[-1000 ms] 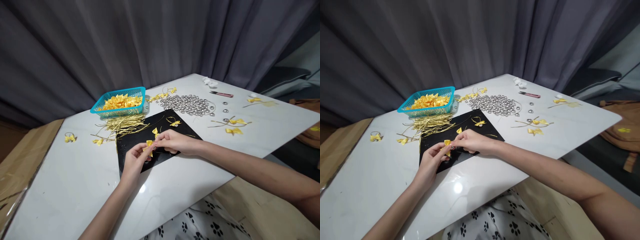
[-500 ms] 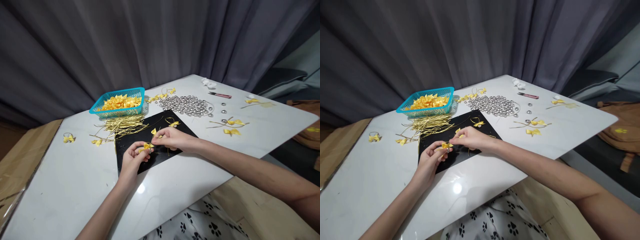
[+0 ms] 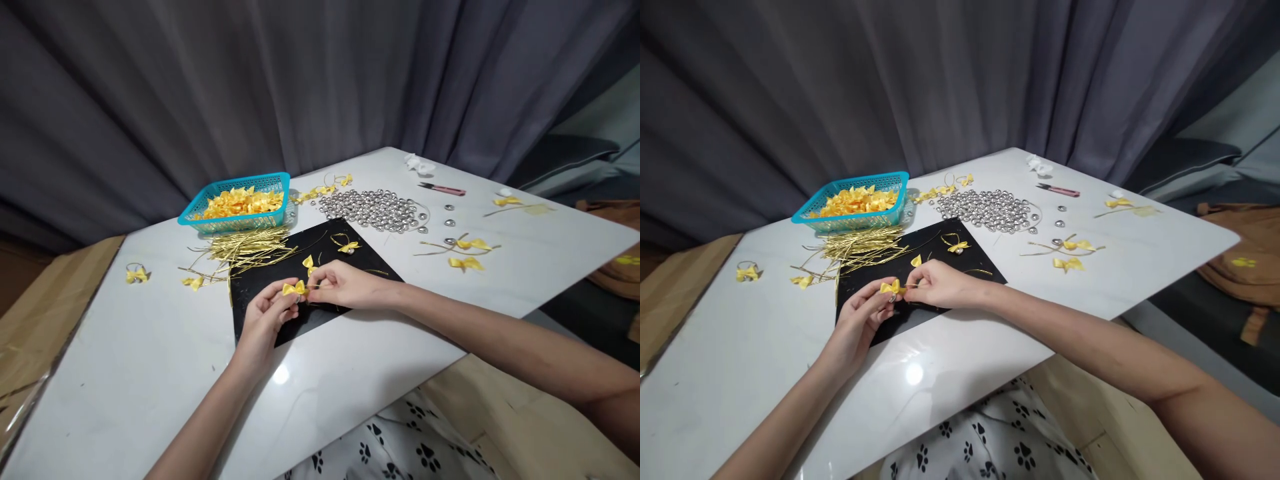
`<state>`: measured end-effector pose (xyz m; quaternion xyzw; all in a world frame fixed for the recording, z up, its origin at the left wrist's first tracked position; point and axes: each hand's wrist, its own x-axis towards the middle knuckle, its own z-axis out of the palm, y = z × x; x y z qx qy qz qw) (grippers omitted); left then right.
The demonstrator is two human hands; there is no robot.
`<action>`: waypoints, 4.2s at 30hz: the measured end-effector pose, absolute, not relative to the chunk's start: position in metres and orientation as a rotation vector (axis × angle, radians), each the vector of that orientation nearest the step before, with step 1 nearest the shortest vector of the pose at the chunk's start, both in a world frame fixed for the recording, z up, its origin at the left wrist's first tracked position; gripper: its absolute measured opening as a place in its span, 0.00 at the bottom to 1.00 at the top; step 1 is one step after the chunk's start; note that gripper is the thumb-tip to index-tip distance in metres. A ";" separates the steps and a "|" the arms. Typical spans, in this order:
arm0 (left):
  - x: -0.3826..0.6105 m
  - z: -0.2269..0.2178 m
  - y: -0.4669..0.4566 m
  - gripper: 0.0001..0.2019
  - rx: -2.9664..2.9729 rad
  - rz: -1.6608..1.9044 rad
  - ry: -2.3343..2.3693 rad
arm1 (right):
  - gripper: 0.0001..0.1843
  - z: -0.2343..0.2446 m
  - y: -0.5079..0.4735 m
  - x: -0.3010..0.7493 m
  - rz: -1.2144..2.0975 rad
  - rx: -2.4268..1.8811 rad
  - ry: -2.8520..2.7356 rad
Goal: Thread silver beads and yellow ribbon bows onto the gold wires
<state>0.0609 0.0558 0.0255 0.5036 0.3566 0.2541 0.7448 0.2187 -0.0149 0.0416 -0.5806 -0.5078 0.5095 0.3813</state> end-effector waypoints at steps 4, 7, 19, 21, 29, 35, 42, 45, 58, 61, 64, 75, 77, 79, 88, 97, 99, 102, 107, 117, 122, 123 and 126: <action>0.061 0.029 0.056 0.13 1.311 0.556 0.807 | 0.07 0.044 -0.015 0.217 1.347 -1.494 -1.231; 0.061 0.029 0.058 0.11 1.428 0.586 0.795 | 0.07 0.046 -0.016 0.217 1.354 -1.503 -1.250; 0.061 0.019 0.056 0.15 1.257 0.657 0.774 | 0.10 0.033 -0.014 0.218 1.242 -1.446 -1.339; 0.060 0.021 0.057 0.15 1.299 0.657 0.761 | 0.12 0.035 -0.014 0.217 1.324 -1.410 -1.162; 0.058 0.023 0.060 0.14 1.316 0.634 0.763 | 0.14 0.045 -0.012 0.237 1.458 -1.216 -0.883; 0.057 0.021 0.061 0.13 1.564 0.680 0.658 | 0.15 0.073 -0.017 0.268 1.428 -1.123 -0.526; 0.050 0.022 0.064 0.14 1.999 0.415 0.540 | 0.12 0.093 -0.014 0.288 1.380 -1.130 -0.468; 0.051 0.018 0.063 0.15 2.053 0.357 0.540 | 0.13 0.109 -0.013 0.282 1.360 -1.185 -0.507; 0.057 0.032 0.066 0.17 1.258 0.541 0.830 | 0.12 0.079 -0.064 0.193 1.500 -1.428 -1.436; 0.056 0.036 0.068 0.17 1.146 0.563 0.848 | 0.14 0.062 -0.073 0.183 1.551 -1.593 -1.520; 0.055 0.038 0.069 0.16 1.063 0.564 0.843 | 0.13 0.060 -0.078 0.181 1.326 -1.780 -1.790; 0.056 0.039 0.065 0.17 1.078 0.590 0.856 | 0.18 0.062 -0.049 0.198 0.754 -1.940 -1.543; 0.056 0.041 0.064 0.18 1.073 0.561 0.844 | 0.21 0.056 -0.037 0.195 0.779 -1.873 -1.438; 0.056 0.041 0.063 0.19 1.074 0.546 0.828 | 0.23 0.053 -0.028 0.192 0.741 -1.884 -1.418; 0.054 0.036 0.065 0.14 1.146 0.640 0.845 | 0.10 0.044 -0.015 0.189 1.251 -1.603 -1.227; 0.056 0.037 0.073 0.11 0.972 0.709 0.858 | 0.10 0.053 -0.017 0.210 1.179 -1.471 -1.088; 0.057 0.038 0.071 0.10 0.954 0.715 0.862 | 0.10 0.049 -0.017 0.209 1.119 -1.503 -1.232; 0.056 0.039 0.070 0.08 0.935 0.712 0.864 | 0.09 0.042 -0.018 0.206 0.944 -1.573 -1.471; 0.055 0.042 0.070 0.07 0.934 0.678 0.799 | 0.08 0.040 -0.015 0.209 0.759 -1.568 -1.380; 0.055 0.048 0.071 0.10 0.885 0.707 0.779 | 0.06 0.041 -0.024 0.210 0.332 -1.542 -1.733; 0.055 0.049 0.070 0.10 0.895 0.680 0.756 | 0.10 0.033 -0.027 0.201 0.226 -1.615 -2.055; 0.055 0.049 0.069 0.10 0.912 0.666 0.740 | 0.10 0.032 -0.026 0.201 0.200 -1.625 -2.089; 0.054 0.047 0.067 0.09 0.998 0.628 0.702 | 0.09 0.030 -0.027 0.201 0.243 -1.567 -2.085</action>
